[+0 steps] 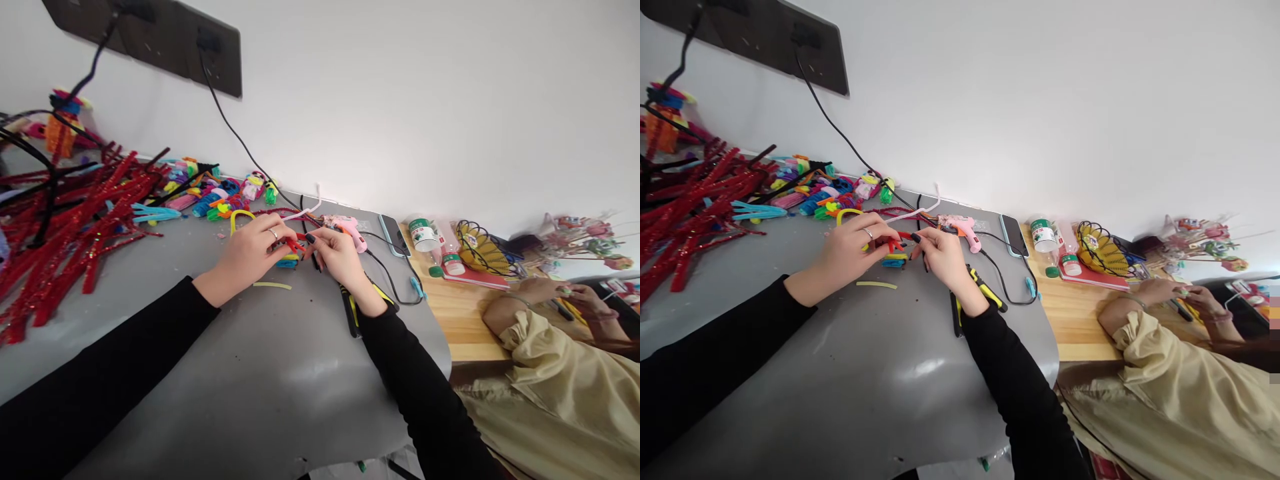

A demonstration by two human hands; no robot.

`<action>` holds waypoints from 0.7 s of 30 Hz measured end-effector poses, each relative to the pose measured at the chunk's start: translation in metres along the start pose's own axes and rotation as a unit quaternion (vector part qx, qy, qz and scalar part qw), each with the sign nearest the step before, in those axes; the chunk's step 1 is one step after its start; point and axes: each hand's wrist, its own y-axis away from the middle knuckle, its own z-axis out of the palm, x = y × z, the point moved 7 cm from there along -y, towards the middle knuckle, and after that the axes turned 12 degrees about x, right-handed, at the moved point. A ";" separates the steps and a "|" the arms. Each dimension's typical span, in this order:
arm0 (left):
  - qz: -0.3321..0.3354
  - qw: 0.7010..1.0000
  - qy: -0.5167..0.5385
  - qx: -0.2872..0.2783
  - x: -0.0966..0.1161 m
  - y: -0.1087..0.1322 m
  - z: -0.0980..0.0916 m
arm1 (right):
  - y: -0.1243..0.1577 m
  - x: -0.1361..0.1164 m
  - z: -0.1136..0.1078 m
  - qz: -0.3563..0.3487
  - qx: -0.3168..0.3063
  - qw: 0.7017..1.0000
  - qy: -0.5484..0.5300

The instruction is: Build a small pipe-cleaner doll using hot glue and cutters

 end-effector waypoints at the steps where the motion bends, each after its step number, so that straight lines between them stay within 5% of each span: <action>1: -0.005 1.000 0.006 0.001 0.000 0.000 0.000 | 0.000 0.000 0.000 0.001 0.000 1.000 0.002; 11: -0.215 0.976 0.021 -0.021 -0.023 0.001 -0.003 | 0.003 -0.007 0.002 -0.024 0.003 0.999 0.028; 17: -0.173 0.983 0.014 -0.062 -0.019 0.002 0.001 | 0.005 -0.011 0.001 -0.019 0.020 0.999 0.034; 21: -0.132 0.990 -0.033 -0.034 -0.017 0.001 -0.002 | 0.005 -0.011 -0.001 -0.011 0.033 0.998 0.046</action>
